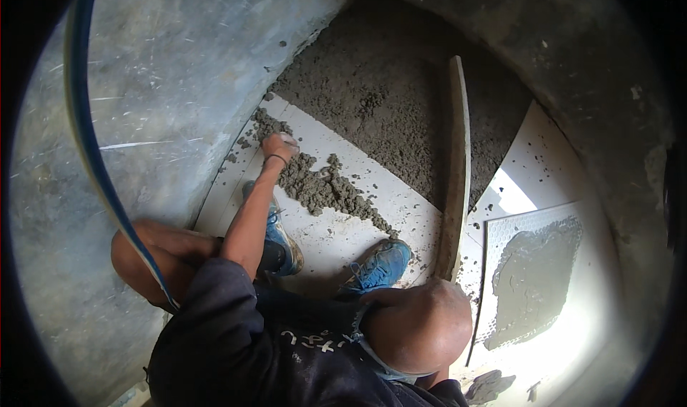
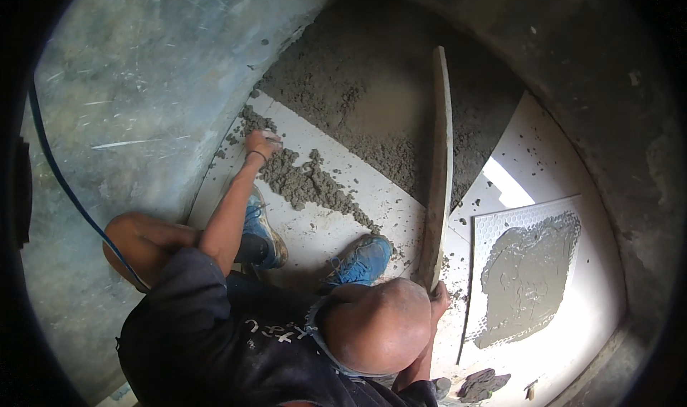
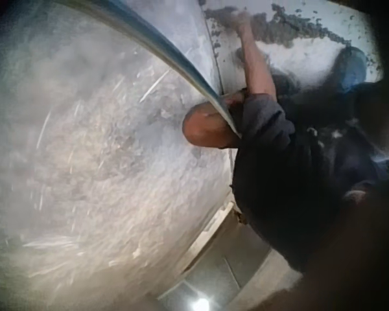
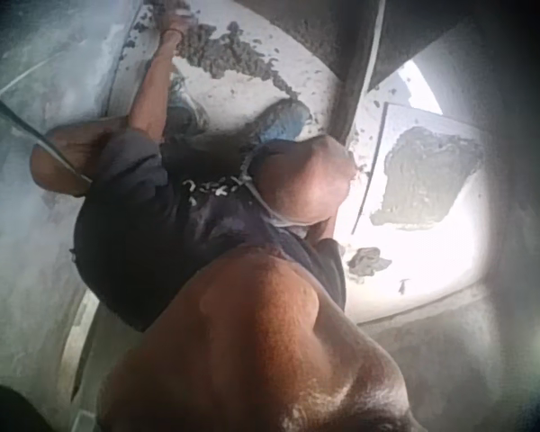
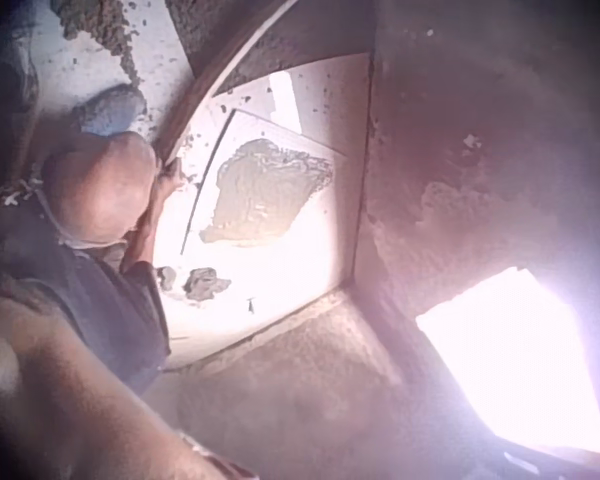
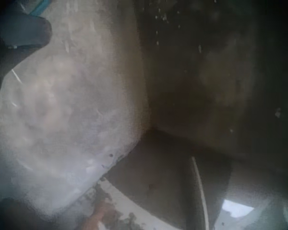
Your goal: Apply adhesive and level a base layer before positioning and tapping down large floor tiles.
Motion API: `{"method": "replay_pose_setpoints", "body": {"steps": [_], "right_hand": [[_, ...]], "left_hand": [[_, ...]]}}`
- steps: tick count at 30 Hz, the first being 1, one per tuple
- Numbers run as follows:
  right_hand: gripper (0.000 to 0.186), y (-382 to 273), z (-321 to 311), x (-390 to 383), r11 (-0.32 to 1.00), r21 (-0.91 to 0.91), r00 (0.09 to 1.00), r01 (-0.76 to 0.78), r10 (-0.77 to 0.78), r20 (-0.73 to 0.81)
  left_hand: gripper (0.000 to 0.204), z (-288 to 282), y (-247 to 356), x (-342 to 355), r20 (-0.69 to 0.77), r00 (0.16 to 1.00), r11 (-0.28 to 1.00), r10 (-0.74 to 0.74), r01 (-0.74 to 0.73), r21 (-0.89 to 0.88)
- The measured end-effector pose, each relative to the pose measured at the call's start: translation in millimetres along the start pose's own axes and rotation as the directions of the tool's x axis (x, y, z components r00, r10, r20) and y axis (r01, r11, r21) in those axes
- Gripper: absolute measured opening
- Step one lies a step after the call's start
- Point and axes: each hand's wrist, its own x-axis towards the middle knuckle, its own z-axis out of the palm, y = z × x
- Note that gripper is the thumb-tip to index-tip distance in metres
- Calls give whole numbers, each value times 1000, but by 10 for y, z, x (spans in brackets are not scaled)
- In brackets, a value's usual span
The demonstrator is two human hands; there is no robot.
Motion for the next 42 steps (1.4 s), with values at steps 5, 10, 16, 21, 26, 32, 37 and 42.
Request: {"method": "replay_pose_setpoints", "body": {"steps": [5, 10, 16, 21, 26, 32, 37, 42], "right_hand": [[22, 56, 55, -49, 999, 45, 1000, 3, -3, -5], [22, -41, 19, -51, 1000, 13, 1000, -7, 8, -13], [23, -242, -70, -21, 998, -41, 999, -38, 37, -22], [28, -143, -15, -56, 987, -163, 1000, -10, 5, -27], [28, 23, 23, -80, 984, -99, 989, -148, 146, -27], [27, 42, 22, -79, 989, -69, 991, -133, 132, -24], [28, -39, 13, -67, 991, -93, 995, -99, 96, -37], [29, -135, -37, -60, 991, -115, 995, -72, 63, -82]], "left_hand": [[24, -372, 584, 157, 162, 987, 977, 3, 32, -209], [31, 32, 1553, 433, 51, 937, 886, 345, -307, -348], [35, 374, 1653, 554, 25, 939, 892, 344, -319, -321], [55, 632, 1758, 508, 104, 483, 451, 869, -862, 232], [62, 868, 1779, 353, 202, 657, 586, 727, -746, 317], [67, 872, 1520, 179, 95, 718, 662, 689, -678, 320], [69, 912, 1488, 91, 177, 752, 678, 635, -653, 338], [70, 920, 1679, 255, 21, 720, 696, 694, -678, 238]]}}
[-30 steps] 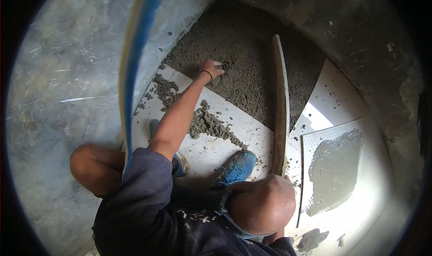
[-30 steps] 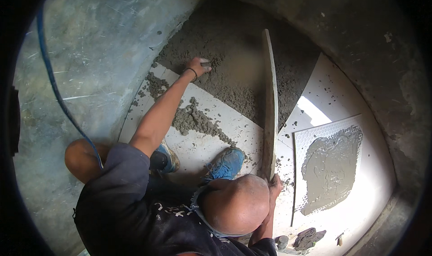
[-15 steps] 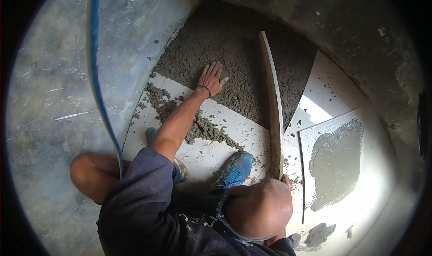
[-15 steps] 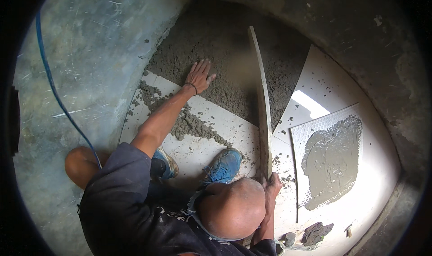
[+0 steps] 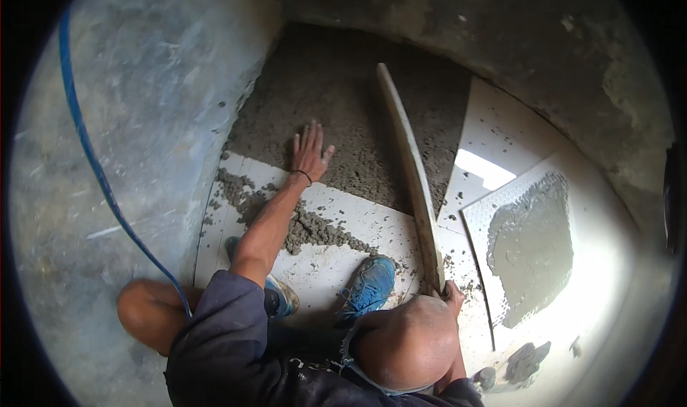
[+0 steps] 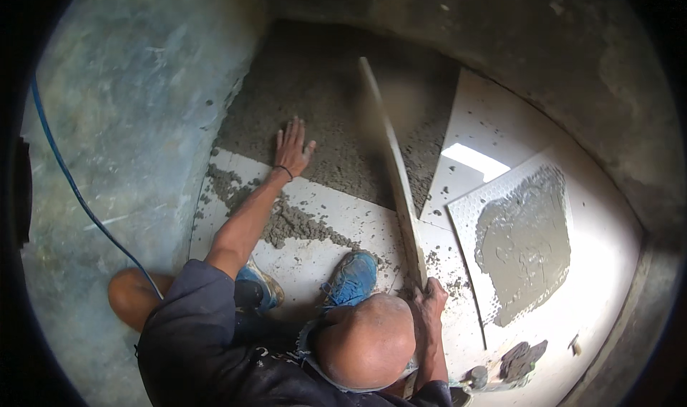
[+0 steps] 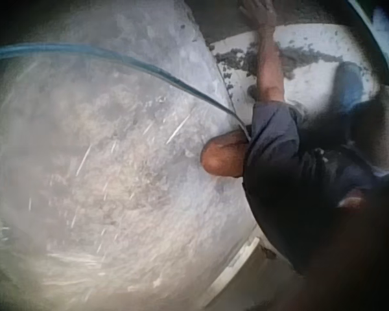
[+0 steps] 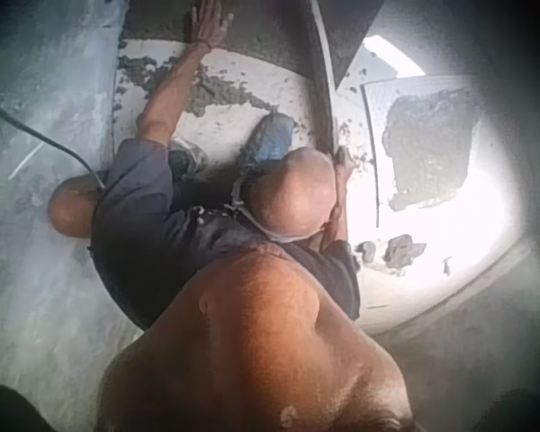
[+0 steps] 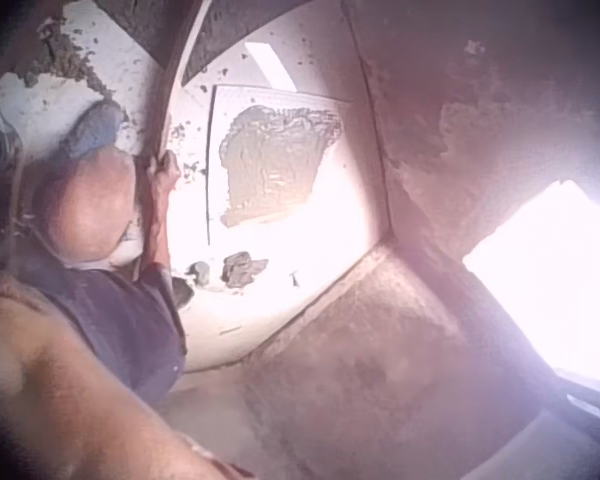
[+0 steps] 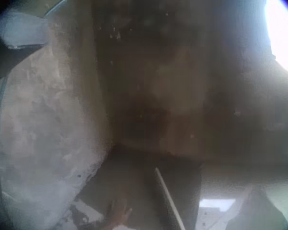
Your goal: Apply adhesive and level a base layer before positioning and tapping down large floor tiles.
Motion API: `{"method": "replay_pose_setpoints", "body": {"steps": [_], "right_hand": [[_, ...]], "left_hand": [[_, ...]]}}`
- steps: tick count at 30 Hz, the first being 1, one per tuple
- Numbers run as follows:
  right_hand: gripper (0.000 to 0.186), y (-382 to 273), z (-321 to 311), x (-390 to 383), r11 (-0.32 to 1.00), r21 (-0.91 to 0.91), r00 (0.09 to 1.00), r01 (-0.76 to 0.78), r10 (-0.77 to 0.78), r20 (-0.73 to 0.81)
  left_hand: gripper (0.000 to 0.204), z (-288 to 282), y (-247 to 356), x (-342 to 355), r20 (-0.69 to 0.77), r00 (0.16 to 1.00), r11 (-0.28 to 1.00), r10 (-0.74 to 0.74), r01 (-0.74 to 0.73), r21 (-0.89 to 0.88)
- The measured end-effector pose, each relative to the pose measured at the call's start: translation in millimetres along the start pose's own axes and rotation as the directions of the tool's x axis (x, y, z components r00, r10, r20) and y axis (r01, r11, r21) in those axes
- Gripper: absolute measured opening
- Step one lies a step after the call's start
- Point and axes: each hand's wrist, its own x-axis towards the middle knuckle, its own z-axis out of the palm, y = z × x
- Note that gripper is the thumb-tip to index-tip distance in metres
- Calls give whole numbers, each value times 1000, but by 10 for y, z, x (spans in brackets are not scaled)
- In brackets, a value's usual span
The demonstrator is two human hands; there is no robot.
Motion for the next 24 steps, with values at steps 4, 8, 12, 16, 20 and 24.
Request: {"method": "replay_pose_setpoints", "body": {"steps": [4, 8, 12, 16, 20, 24], "right_hand": [[33, -94, -89, -13, 999, -2, 999, 44, -44, 0], [32, -274, -209, -88, 999, 28, 999, 37, -37, -26], [34, -537, -399, -247, 974, 216, 995, -71, 83, -48], [26, -738, -783, -510, 922, 379, 982, -73, 134, -137], [19, -781, -1125, -786, 866, 478, 916, -146, 301, -265], [21, -585, -1381, -1048, 811, 584, 813, -23, 355, -462]], "left_hand": [[70, 20, -35, 247, 212, 977, 989, -5, -26, 144], [73, 44, -33, 235, 110, 993, 992, -37, 24, 120], [72, -44, 21, 195, 171, 985, 994, -38, 19, 109], [70, -261, 41, 461, -29, 999, 996, 45, -43, 79], [69, -481, -63, 888, -50, 999, 998, -17, 14, -63], [61, -554, -126, 1155, 62, 997, 998, 37, -33, -58]]}}
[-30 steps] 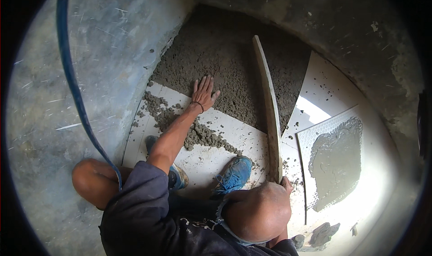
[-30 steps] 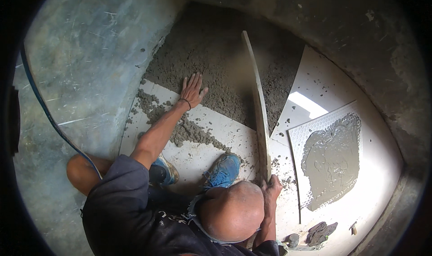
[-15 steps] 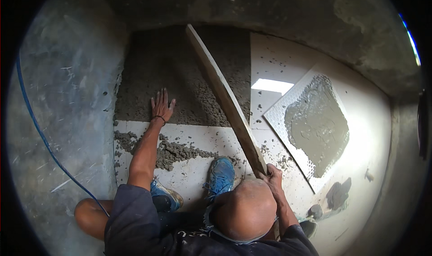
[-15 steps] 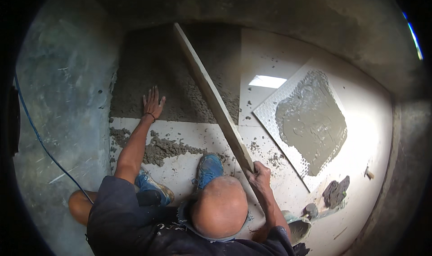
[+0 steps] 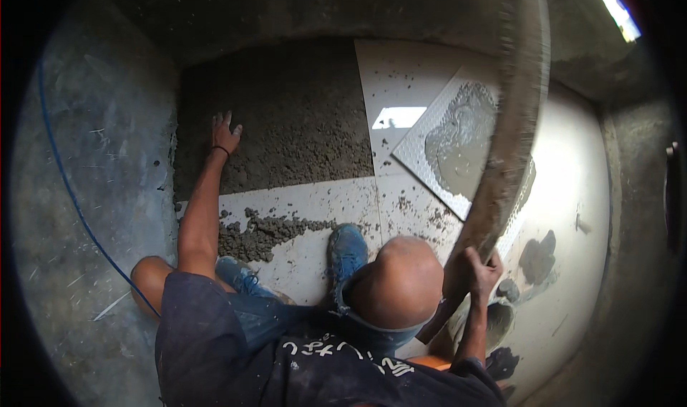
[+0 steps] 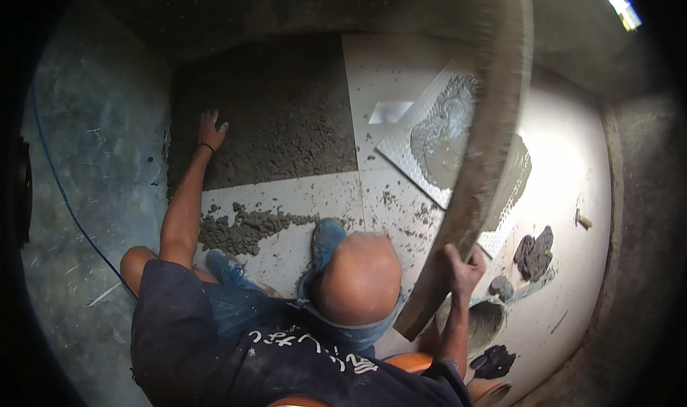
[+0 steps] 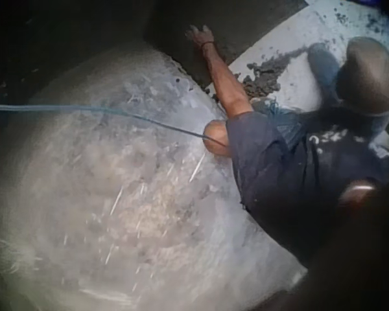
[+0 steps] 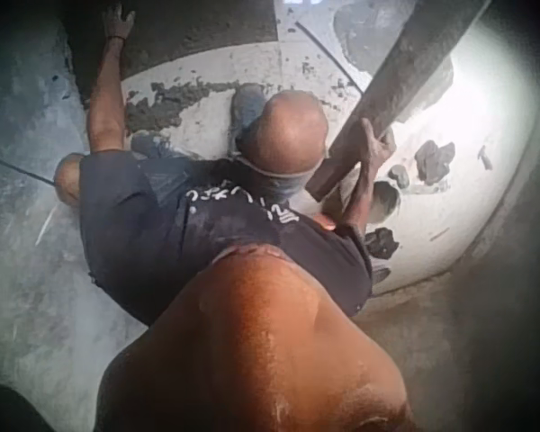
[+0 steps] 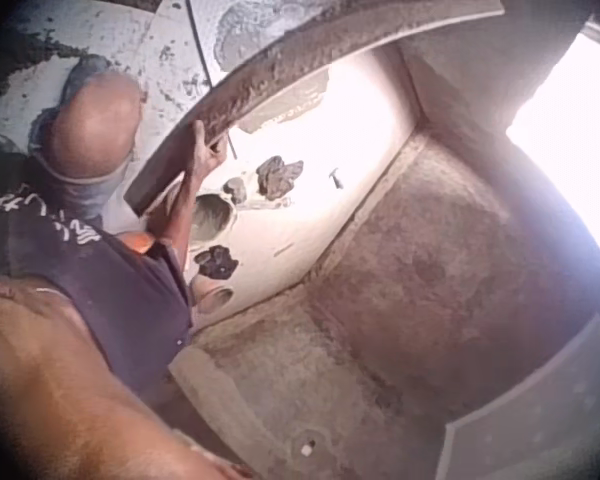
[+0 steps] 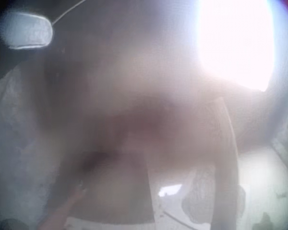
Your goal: Apply adhesive and level a base layer before positioning and tapping down large floor tiles.
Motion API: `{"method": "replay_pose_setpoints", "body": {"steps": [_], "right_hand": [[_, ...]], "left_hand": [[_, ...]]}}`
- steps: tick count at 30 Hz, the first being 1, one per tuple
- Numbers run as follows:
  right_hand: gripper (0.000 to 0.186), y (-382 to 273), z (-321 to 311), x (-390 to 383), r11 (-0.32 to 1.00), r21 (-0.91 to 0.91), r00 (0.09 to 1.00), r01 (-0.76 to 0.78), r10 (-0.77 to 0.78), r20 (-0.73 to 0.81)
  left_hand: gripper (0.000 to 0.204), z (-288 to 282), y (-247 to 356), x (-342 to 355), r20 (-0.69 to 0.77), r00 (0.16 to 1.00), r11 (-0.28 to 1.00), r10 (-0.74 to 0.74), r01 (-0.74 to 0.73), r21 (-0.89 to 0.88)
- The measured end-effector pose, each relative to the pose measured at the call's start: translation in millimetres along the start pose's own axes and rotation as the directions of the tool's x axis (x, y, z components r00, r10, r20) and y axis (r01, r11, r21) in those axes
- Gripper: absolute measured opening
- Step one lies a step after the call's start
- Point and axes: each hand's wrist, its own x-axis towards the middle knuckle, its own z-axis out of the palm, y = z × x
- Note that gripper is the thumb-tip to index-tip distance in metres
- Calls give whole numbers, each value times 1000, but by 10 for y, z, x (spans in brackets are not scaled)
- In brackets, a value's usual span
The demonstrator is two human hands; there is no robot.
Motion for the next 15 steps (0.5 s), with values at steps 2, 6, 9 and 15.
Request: {"method": "replay_pose_setpoints", "body": {"steps": [2, 6, 9, 15], "right_hand": [[21, 108, -216, -4, 999, 41, 992, -10, 15, -128], [24, 515, -580, 15, 994, 107, 942, 26, 11, -337], [27, 848, -863, 5, 995, 96, 901, 5, 37, -431], [47, 1243, -1323, 20, 809, -327, 663, -489, 100, -742]], "left_hand": [[56, 15, 35, 18, 7, 1000, 1000, 29, -29, -3], [46, 145, 222, -145, 108, 982, 985, 153, -160, 65], [44, 307, 370, -343, 138, 932, 939, 334, -342, 39], [41, 637, 500, -482, 109, 836, 843, 537, -537, -36]]}}
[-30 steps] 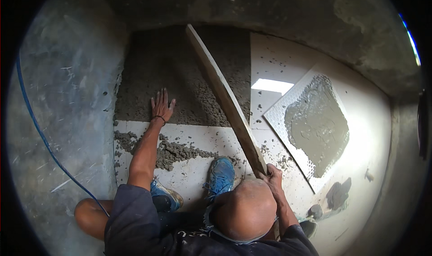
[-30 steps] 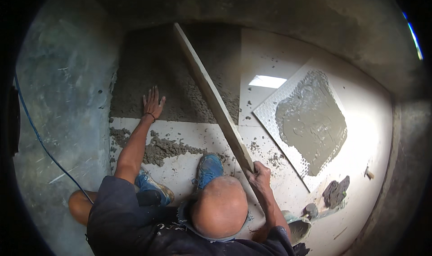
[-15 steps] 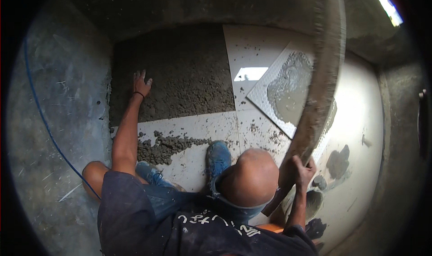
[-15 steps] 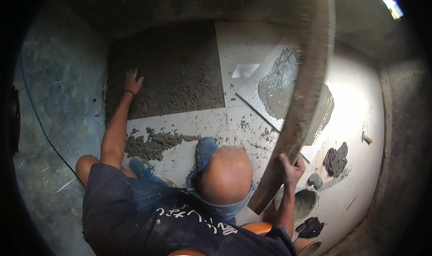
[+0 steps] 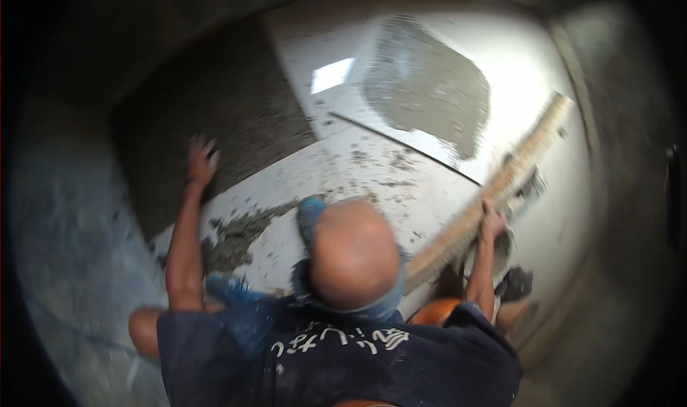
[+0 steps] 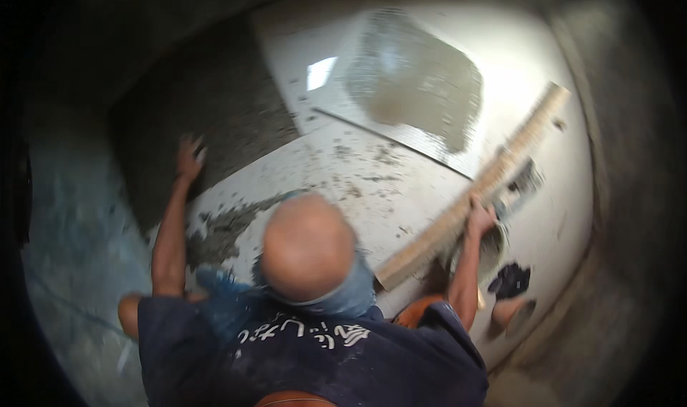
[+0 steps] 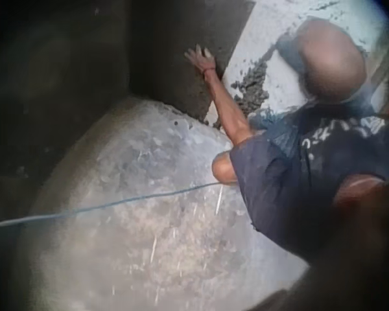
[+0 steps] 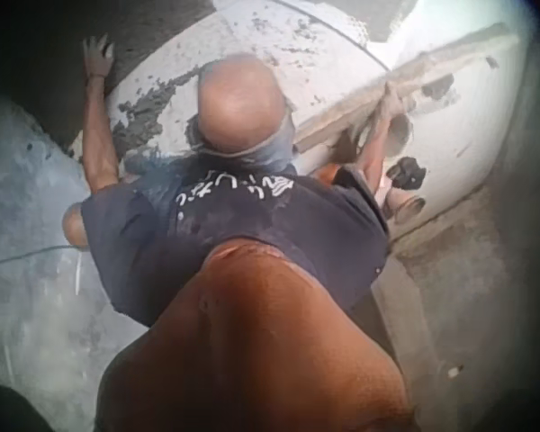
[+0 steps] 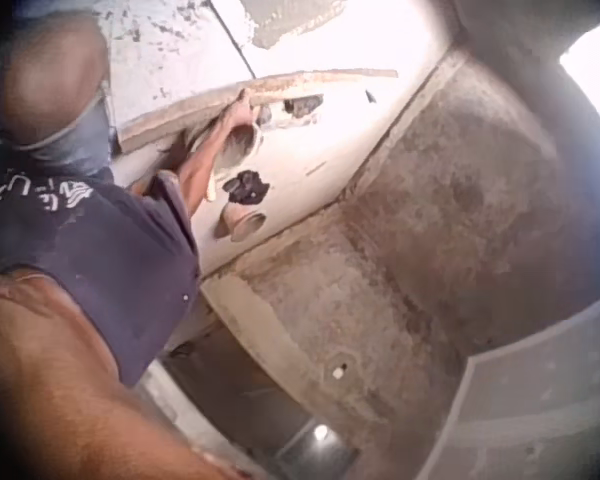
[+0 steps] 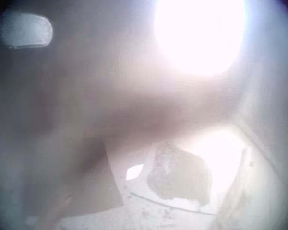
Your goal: Apply adhesive and level a base layer before positioning and tapping down large floor tiles.
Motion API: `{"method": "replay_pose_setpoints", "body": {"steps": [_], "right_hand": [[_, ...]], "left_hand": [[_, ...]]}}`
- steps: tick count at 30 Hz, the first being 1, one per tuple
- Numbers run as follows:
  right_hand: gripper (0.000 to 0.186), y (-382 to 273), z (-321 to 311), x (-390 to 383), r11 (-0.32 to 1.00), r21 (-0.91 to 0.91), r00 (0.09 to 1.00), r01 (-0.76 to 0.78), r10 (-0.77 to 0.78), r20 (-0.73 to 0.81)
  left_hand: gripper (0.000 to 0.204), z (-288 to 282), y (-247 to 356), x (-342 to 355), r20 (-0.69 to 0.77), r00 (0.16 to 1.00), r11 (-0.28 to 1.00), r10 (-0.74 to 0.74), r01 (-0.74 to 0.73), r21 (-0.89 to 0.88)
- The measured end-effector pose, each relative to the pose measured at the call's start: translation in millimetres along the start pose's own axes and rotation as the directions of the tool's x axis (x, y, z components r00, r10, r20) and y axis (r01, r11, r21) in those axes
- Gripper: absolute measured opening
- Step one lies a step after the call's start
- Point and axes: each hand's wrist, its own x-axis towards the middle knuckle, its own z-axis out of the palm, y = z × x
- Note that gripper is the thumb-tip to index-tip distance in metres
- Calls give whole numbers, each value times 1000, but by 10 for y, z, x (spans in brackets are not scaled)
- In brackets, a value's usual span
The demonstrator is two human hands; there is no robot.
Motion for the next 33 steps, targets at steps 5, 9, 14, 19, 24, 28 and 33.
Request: {"method": "replay_pose_setpoints", "body": {"steps": [5, 9, 14, 19, 24, 28, 33], "right_hand": [[35, -62, 155, 314, 982, -126, 983, -137, 119, -141], [34, -55, 199, 489, 942, -217, 952, -256, 207, -226], [40, 213, 400, 816, 915, -178, 929, -363, 339, -149], [48, 505, 535, 1089, 762, -492, 899, -421, 423, -113], [65, 292, 518, 825, 740, -631, 969, -235, 126, -213], [49, 30, 544, 524, 815, -483, 948, 319, -284, 147], [35, 56, 842, 616, 863, -406, 932, 300, -173, 320]], "left_hand": [[42, 17, -66, 108, 46, 999, 999, -10, 8, 38], [43, -88, -67, 144, -3, 1000, 1000, -8, 8, 5], [40, -289, 29, 167, -6, 999, 999, -45, 45, 8], [40, -532, 87, 249, -23, 996, 997, -81, 81, -15], [39, -635, 185, 360, -13, 993, 993, -117, 117, 23], [41, -540, 480, 489, 23, 996, 987, -86, 88, -137], [41, -439, 1051, 556, 142, 990, 939, -14, 62, -337]]}}
